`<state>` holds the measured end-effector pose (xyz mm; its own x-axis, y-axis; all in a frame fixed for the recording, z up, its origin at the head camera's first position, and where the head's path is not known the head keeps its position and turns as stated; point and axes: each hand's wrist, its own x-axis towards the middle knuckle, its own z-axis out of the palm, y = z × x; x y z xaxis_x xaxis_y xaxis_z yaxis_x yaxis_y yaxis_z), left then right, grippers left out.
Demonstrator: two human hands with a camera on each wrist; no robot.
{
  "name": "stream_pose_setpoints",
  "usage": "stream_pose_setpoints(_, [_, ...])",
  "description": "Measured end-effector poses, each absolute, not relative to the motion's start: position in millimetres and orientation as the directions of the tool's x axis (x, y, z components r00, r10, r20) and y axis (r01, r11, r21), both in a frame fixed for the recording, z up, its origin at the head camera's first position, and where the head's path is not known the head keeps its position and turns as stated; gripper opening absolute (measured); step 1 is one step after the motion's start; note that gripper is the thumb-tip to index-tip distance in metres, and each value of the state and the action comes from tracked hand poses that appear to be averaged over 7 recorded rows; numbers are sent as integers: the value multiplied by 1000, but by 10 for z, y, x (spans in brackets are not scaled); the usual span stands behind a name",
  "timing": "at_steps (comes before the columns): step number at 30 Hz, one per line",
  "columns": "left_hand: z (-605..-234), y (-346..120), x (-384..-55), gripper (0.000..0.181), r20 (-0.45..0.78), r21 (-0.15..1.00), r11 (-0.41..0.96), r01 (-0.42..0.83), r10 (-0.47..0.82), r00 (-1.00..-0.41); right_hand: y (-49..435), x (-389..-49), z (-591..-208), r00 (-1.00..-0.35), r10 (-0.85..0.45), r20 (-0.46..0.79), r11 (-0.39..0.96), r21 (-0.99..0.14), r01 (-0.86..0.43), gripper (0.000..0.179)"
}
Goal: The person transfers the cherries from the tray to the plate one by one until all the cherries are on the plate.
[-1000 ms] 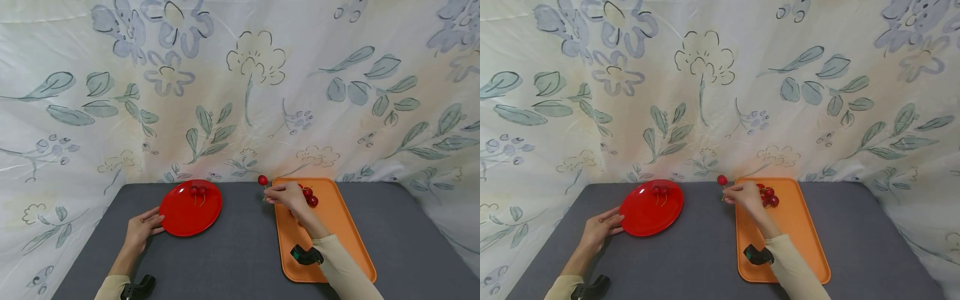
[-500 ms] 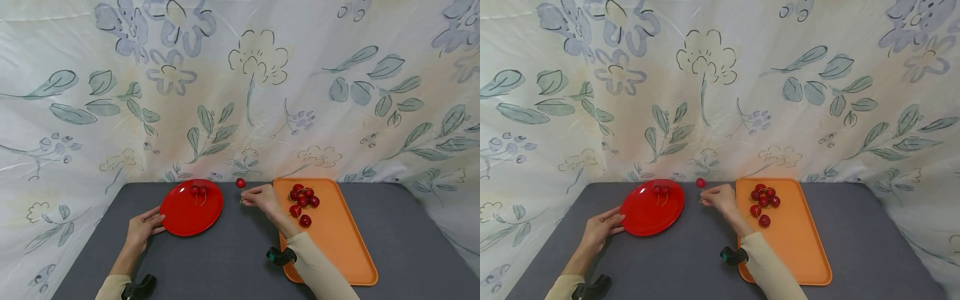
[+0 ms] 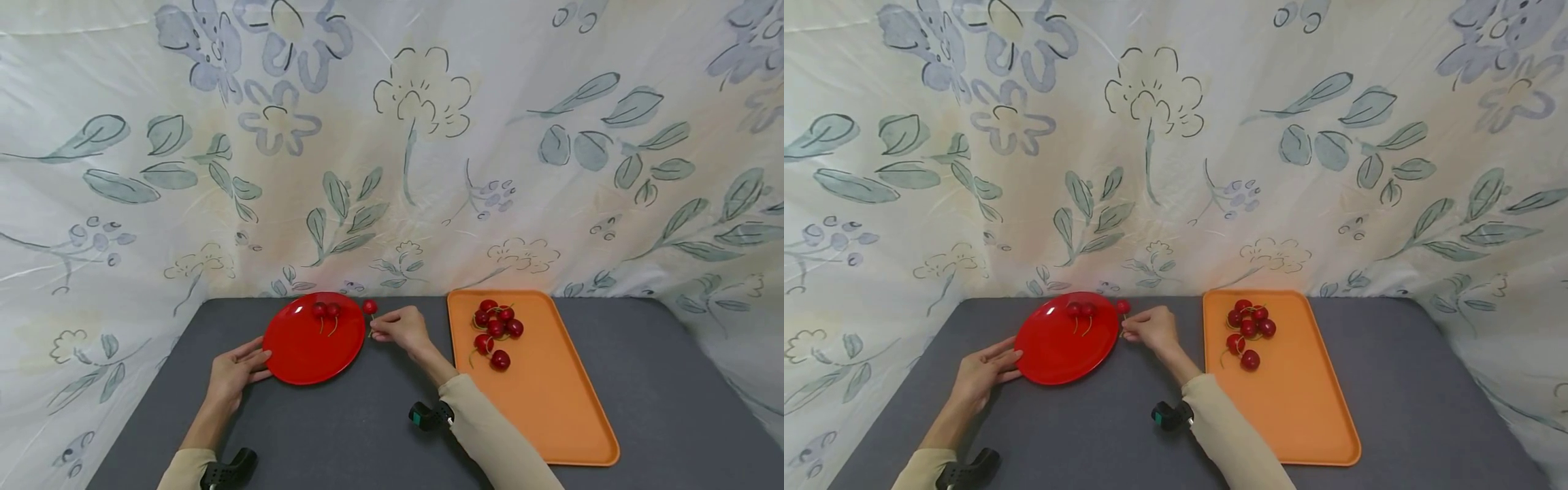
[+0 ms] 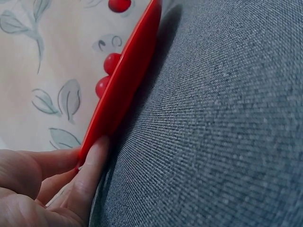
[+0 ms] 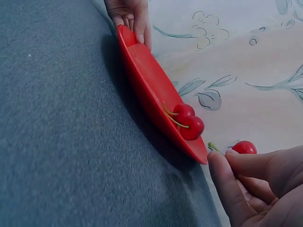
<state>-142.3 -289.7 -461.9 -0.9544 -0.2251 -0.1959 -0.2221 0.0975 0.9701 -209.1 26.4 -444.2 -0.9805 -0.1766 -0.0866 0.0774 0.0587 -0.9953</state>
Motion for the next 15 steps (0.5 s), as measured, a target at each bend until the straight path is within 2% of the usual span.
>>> stream_pose_setpoints(15, [-4625, -2883, -1440, 55, -209, 965, 111, -236, -208, -955, -94, -2096, -4421, -987, -139, -80, 196, -979, 52, 11])
